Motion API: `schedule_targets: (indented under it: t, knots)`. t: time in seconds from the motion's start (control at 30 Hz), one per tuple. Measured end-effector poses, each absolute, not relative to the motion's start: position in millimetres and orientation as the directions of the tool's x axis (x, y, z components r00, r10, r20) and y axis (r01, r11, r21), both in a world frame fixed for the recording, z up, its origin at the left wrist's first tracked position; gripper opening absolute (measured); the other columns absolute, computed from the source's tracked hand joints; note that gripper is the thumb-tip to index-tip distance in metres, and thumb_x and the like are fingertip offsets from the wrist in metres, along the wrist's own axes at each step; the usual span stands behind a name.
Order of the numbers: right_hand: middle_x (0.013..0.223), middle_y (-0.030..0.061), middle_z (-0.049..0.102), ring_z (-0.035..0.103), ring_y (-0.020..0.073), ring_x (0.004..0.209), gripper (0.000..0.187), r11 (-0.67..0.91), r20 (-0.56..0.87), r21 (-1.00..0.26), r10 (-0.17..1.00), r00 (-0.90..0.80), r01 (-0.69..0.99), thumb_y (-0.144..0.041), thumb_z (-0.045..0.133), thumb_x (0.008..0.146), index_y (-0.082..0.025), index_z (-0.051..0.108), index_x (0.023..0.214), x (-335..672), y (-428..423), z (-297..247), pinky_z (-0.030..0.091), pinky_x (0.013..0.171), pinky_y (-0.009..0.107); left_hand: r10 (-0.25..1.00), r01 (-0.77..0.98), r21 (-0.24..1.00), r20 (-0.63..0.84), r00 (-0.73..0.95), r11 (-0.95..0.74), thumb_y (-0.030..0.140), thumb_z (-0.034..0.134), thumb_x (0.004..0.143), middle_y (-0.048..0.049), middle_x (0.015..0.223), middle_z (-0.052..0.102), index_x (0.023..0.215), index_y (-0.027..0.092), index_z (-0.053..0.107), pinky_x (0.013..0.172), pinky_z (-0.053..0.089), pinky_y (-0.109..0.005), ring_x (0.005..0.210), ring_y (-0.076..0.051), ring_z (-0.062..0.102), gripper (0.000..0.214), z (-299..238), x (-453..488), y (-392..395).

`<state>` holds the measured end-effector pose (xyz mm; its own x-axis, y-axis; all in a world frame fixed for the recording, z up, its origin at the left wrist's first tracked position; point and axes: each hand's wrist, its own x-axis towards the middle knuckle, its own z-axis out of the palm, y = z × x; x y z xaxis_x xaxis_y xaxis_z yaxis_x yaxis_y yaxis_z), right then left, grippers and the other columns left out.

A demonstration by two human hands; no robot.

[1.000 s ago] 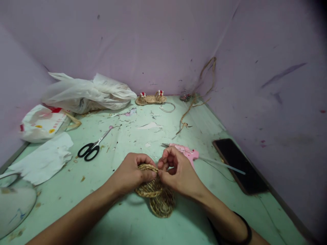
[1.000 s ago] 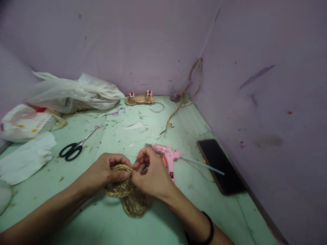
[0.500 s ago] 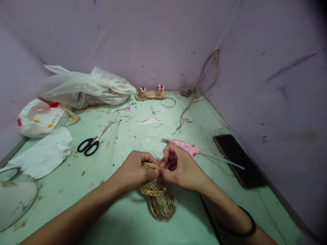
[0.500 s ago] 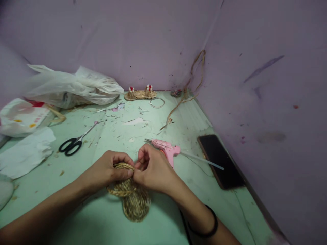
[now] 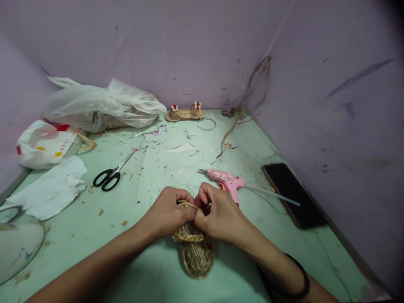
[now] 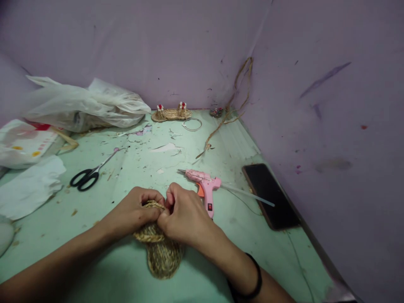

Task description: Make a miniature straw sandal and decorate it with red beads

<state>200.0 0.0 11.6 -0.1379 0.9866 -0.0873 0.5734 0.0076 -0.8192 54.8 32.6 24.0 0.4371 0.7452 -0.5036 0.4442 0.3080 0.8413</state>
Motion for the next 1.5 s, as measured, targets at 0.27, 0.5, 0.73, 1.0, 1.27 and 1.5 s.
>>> schedule_targets:
  t: [0.27, 0.5, 0.73, 1.0, 1.27, 1.5]
  knots:
    - [0.058, -0.0074, 0.045, 0.033, 0.0073, 0.05, 0.027, -0.056, -0.127, -0.934, 0.976, -0.179, 0.353, -0.011, 0.049, 0.057, -0.023, 0.026, 0.065, 199.9, 1.3, 2.2, 0.026, 0.044, 0.022, 0.723, 0.381, 0.864, -0.491, 0.487, 0.33, 0.018, 0.052, 0.05, 0.0044, 0.052, 0.045, 0.055, 0.015, 0.052, 0.049, 0.03, -0.022, 0.053, -0.01, 0.038, 0.006, 23.5, 54.5, 34.4]
    - [0.052, -0.01, 0.041, 0.029, 0.0046, 0.049, 0.029, -0.274, -0.261, -0.962, 0.925, -0.276, -0.008, -0.011, 0.05, 0.05, -0.023, 0.026, 0.061, 200.4, 8.5, 3.6, 0.02, 0.043, 0.02, 0.689, 0.334, 0.891, -0.45, 0.568, 0.306, 0.016, 0.051, 0.049, 0.0057, 0.049, 0.043, 0.055, 0.015, 0.054, 0.045, 0.027, -0.02, 0.049, -0.008, 0.033, 0.007, 24.4, 48.4, 37.8]
    - [0.054, -0.0087, 0.047, 0.032, 0.0037, 0.047, 0.028, -0.252, -0.241, -0.968, 0.941, -0.239, -0.014, -0.009, 0.048, 0.05, -0.023, 0.025, 0.061, 204.2, 12.8, 6.1, 0.021, 0.044, 0.019, 0.66, 0.327, 0.858, -0.514, 0.547, 0.397, 0.019, 0.063, 0.053, 0.0039, 0.055, 0.052, 0.064, 0.012, 0.06, 0.048, 0.032, -0.02, 0.05, -0.008, 0.041, 0.014, 24.6, 43.2, 44.6]
    - [0.067, -0.0039, 0.058, 0.045, 0.0067, 0.052, 0.028, -0.21, -0.219, -0.976, 0.945, -0.242, 0.063, -0.008, 0.054, 0.056, -0.022, 0.035, 0.071, 208.2, 11.8, 8.3, 0.035, 0.048, 0.02, 0.698, 0.325, 0.867, -0.497, 0.516, 0.378, 0.022, 0.066, 0.055, 0.0035, 0.054, 0.053, 0.066, 0.012, 0.061, 0.049, 0.034, -0.02, 0.051, -0.008, 0.043, 0.016, 25.4, 40.3, 44.3]
    - [0.059, -0.0079, 0.051, 0.034, 0.0044, 0.048, 0.031, -0.235, -0.22, -0.971, 0.939, -0.265, -0.028, -0.007, 0.053, 0.057, -0.023, 0.028, 0.067, 205.6, 8.8, 11.7, 0.026, 0.044, 0.018, 0.668, 0.32, 0.9, -0.433, 0.604, 0.295, 0.019, 0.065, 0.059, 0.004, 0.057, 0.053, 0.067, 0.013, 0.061, 0.05, 0.034, -0.02, 0.053, -0.008, 0.043, 0.011, 25.5, 35.6, 47.7]
    - [0.059, -0.0085, 0.053, 0.038, 0.0041, 0.047, 0.033, -0.262, -0.224, -0.963, 0.906, -0.359, -0.062, -0.005, 0.055, 0.056, -0.023, 0.03, 0.07, 207.7, 11.5, 8.6, 0.03, 0.045, 0.018, 0.674, 0.332, 0.899, -0.435, 0.597, 0.285, 0.02, 0.066, 0.056, 0.0029, 0.056, 0.054, 0.065, 0.012, 0.062, 0.05, 0.034, -0.021, 0.052, -0.008, 0.043, 0.012, 22.7, 35.4, 48.8]
